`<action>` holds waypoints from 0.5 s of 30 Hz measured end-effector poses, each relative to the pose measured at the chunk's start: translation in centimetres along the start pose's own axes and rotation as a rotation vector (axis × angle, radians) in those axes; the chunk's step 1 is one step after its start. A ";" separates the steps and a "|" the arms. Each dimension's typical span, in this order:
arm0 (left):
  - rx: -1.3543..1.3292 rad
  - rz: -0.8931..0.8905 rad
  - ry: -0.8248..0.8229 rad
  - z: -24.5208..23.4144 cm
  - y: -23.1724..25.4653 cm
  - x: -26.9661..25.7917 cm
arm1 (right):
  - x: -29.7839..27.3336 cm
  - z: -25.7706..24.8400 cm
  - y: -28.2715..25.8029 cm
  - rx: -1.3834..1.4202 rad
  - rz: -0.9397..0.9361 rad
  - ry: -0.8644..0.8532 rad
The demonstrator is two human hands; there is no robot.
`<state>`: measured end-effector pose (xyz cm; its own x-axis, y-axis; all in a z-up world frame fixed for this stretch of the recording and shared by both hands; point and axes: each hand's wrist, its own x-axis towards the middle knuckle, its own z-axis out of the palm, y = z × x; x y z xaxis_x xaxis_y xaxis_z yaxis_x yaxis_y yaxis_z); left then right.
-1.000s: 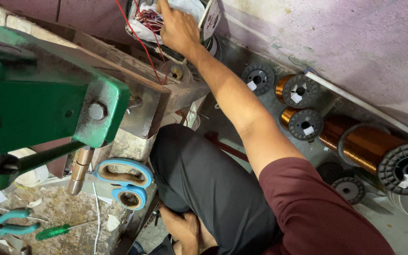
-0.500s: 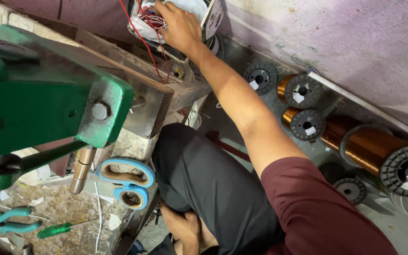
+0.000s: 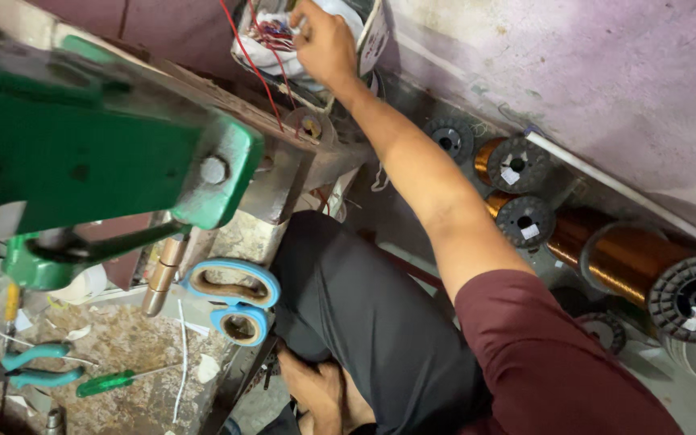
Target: The person is winding and securing copper wire onto motor stators. They use a wooden tool to guide the wire, tie it with white string, and trim the excess with scissors.
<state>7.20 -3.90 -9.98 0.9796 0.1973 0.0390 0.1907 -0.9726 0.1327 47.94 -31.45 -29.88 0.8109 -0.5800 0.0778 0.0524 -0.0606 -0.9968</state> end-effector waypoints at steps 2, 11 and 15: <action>-0.008 0.005 0.020 -0.2 0.4 0.1 | 0.5 0.2 0.8 0.030 -0.014 0.045; -0.011 -0.041 -0.005 -0.3 0.6 0.3 | 0.8 -0.8 -1.1 0.552 0.115 -0.089; -0.051 0.039 0.034 0.0 -0.5 -0.1 | -0.4 -2.9 -5.2 -0.171 -0.210 -0.131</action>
<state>6.97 -3.46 -10.09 0.9833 0.1642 0.0788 0.1478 -0.9723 0.1812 45.65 -33.24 -24.64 0.8615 -0.4312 0.2680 0.1370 -0.3110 -0.9405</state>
